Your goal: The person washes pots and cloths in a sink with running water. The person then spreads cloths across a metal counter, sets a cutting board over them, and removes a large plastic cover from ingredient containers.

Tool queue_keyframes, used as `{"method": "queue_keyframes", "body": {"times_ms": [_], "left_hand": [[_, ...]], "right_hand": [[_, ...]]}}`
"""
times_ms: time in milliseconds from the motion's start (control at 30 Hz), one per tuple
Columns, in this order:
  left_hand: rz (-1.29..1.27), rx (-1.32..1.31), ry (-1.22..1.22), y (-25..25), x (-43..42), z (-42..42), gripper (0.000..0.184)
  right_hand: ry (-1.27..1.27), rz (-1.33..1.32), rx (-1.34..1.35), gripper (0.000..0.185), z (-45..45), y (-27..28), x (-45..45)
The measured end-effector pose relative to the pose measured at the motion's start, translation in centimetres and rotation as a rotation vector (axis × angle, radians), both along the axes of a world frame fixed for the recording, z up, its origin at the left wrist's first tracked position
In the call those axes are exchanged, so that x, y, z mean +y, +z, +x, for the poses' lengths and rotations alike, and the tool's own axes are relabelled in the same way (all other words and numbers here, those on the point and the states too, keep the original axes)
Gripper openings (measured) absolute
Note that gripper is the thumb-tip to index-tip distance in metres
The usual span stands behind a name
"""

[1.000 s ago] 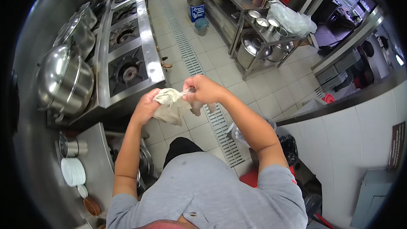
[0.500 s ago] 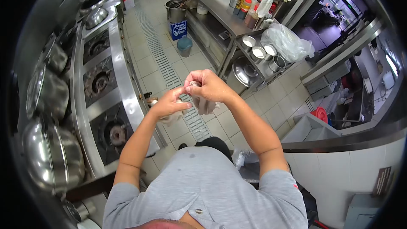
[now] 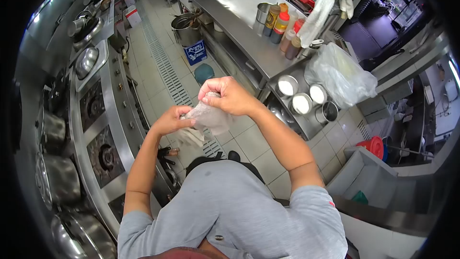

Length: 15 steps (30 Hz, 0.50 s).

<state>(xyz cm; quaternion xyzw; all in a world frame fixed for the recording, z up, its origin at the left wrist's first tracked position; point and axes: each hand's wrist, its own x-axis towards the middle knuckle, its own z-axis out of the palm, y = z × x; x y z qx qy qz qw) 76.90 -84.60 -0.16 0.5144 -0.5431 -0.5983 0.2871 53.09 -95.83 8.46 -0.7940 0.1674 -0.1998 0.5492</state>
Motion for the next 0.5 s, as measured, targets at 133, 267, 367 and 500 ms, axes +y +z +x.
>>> {"method": "queue_keyframes", "body": {"times_ms": [133,267,367,500], "left_hand": [[-0.239,-0.51,0.115,-3.6,-7.5,5.5,0.021],[-0.251,-0.658,0.129,-4.7,-15.0,11.8,0.026],[-0.148,-0.541,0.152,-6.1,-21.2,17.5,0.025],[-0.02,-0.311,0.158,-6.0,-28.9,23.9,0.019]], "right_hand": [[-0.088,0.074,0.053,0.011,3.3,-1.1,-8.7],[-0.18,0.024,-0.041,0.01,7.2,-3.6,-17.2],[-0.319,0.072,0.001,0.009,10.3,-5.1,-23.4],[-0.499,0.253,-0.001,0.008,13.3,-8.4,-31.0]]}}
